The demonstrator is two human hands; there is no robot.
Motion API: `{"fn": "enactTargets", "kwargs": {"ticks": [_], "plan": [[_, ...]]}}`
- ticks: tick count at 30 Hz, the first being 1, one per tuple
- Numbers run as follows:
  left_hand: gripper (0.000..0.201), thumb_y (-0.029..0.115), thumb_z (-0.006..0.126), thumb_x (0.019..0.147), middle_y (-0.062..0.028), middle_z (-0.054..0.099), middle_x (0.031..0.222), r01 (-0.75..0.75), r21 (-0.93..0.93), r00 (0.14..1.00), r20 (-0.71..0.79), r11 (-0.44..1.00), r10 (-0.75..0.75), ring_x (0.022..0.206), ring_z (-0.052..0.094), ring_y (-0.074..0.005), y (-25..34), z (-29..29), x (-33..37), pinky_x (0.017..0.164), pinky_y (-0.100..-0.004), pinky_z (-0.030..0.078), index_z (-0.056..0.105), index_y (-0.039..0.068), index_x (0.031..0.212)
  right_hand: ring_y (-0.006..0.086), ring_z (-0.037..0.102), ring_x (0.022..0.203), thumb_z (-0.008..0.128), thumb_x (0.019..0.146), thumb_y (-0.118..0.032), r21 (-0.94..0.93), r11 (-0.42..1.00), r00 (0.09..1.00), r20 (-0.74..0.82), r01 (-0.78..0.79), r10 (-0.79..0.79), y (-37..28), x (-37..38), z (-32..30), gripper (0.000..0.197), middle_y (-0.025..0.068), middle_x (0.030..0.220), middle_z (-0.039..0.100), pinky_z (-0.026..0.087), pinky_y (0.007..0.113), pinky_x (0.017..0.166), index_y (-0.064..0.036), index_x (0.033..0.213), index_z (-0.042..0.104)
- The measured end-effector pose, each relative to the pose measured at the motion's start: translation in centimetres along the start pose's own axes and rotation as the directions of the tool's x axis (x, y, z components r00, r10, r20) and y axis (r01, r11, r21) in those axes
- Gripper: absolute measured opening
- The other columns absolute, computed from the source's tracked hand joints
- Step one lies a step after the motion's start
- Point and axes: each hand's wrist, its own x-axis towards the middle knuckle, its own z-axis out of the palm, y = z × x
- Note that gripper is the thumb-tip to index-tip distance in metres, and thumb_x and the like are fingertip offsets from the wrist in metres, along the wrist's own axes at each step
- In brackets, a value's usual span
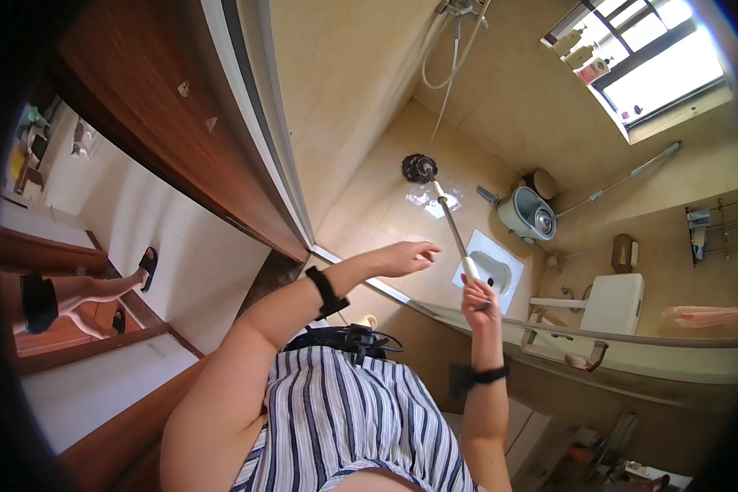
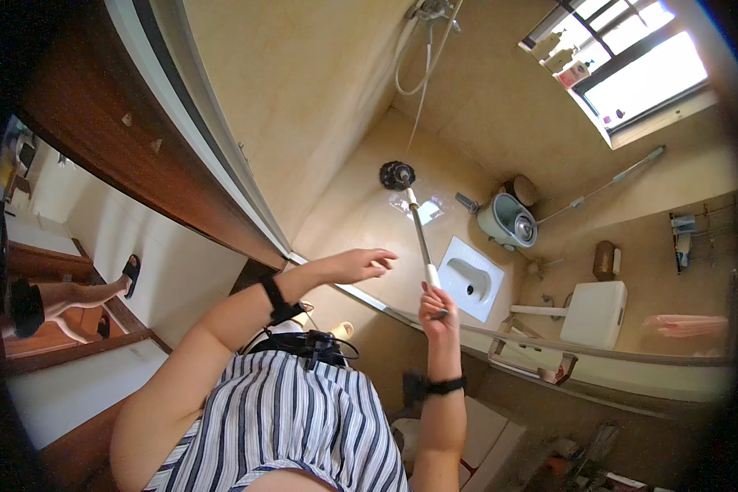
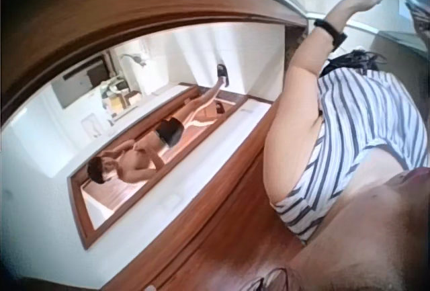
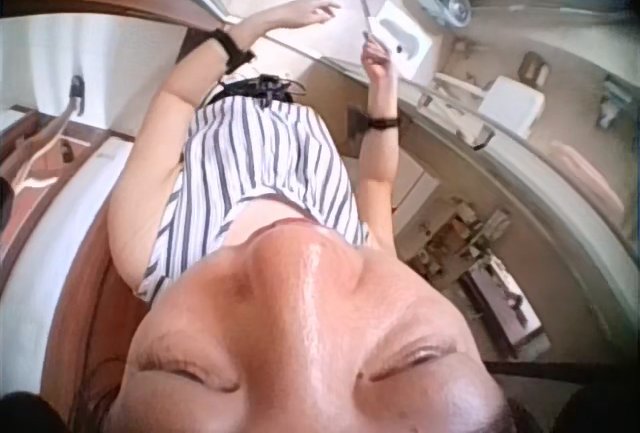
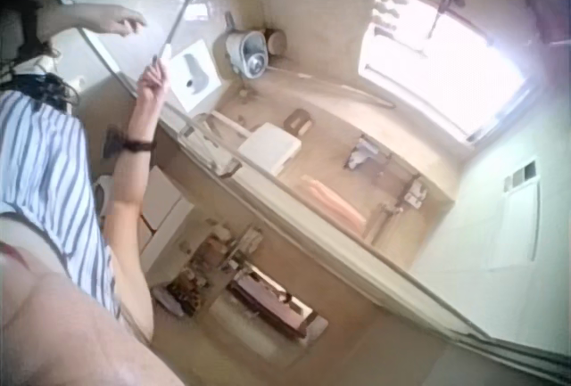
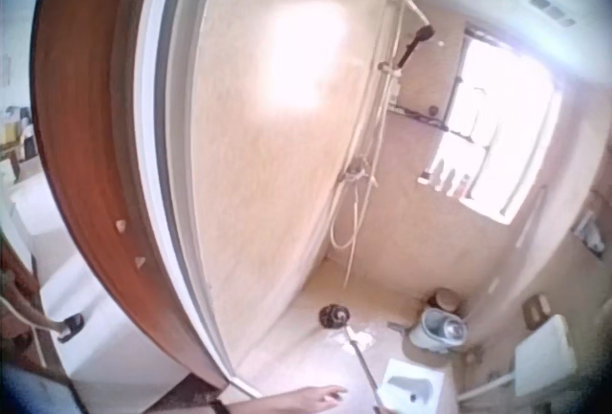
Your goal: Mopping the bathroom floor and adjacent hallway using a spin mop
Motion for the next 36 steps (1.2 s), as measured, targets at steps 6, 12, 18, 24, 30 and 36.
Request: {"fn": "enactTargets", "kwargs": {"ticks": [6,12,18,24,30,36], "plan": [[0.053,-0.002,0.041,0.072,-0.0153,0.034,0.126,-0.152,0.228,0.988,0.067,0.962,0.140,0.116,0.035,-0.0271,-0.9,3.1,0.7,0.096,-0.0309,0.029,0.034,0.007,0.124,0.0059,0.033,0.047,0.041,0.081,-0.003,-0.004,0.999,0.996,-0.074,0.048,-0.048,7.8,0.1,1.9,0.015,-0.0010,0.055,0.034,0.031,0.017,0.040,0.0065,0.093,0.043],[0.058,0.005,0.044,0.075,-0.0155,0.036,0.125,-0.139,0.214,0.971,0.224,0.967,0.090,0.113,0.038,-0.0280,-1.7,4.5,0.3,0.095,-0.0317,0.031,0.024,0.009,0.129,0.0059,0.031,0.046,0.043,0.080,-0.005,-0.053,0.998,0.994,-0.107,0.016,-0.021,5.0,-0.2,0.0,0.018,-0.0007,0.055,0.033,0.030,0.017,0.038,0.0075,0.092,0.042],[0.043,0.014,0.044,0.079,-0.0142,0.058,0.093,-0.080,0.209,0.982,0.184,0.975,0.041,0.087,0.054,-0.0287,0.2,0.6,-6.5,0.077,-0.0346,0.041,0.037,0.010,0.122,0.0066,0.033,0.048,0.043,0.080,-0.006,-0.178,0.979,0.986,-0.111,0.100,-0.121,15.6,0.3,0.2,0.011,0.0004,0.057,0.035,0.034,0.017,0.042,0.0032,0.086,0.040],[0.047,0.011,0.044,0.079,-0.0137,0.058,0.094,-0.198,0.197,0.961,0.230,0.960,0.152,0.082,0.055,-0.0293,1.9,-0.3,-16.7,0.074,-0.0349,0.042,0.035,0.013,0.125,0.0056,0.032,0.048,0.040,0.081,-0.006,0.010,0.995,0.994,0.043,-0.099,0.098,23.0,-1.6,1.6,0.010,0.0001,0.059,0.034,0.035,0.016,0.043,0.0038,0.084,0.042],[0.040,0.010,0.050,0.075,-0.0181,0.054,0.095,-0.138,0.215,0.987,0.109,0.967,0.117,0.088,0.052,-0.0314,-1.1,-0.8,-18.3,0.076,-0.0355,0.042,0.043,0.008,0.114,0.0077,0.032,0.049,0.041,0.080,-0.005,-0.289,0.954,0.991,-0.077,0.083,-0.109,25.9,1.8,0.4,0.011,0.0002,0.056,0.032,0.033,0.017,0.043,0.0044,0.087,0.043],[0.052,0.020,0.058,0.072,-0.0189,0.048,0.105,-0.214,0.143,0.969,0.159,0.966,0.191,0.099,0.046,-0.0302,1.6,-0.7,-22.7,0.082,-0.0320,0.039,0.040,0.010,0.119,0.0077,0.030,0.049,0.039,0.081,-0.007,0.103,0.992,0.994,-0.076,-0.067,0.075,29.6,-3.5,2.1,0.017,-0.0001,0.056,0.030,0.030,0.018,0.044,0.0056,0.093,0.042]]}}
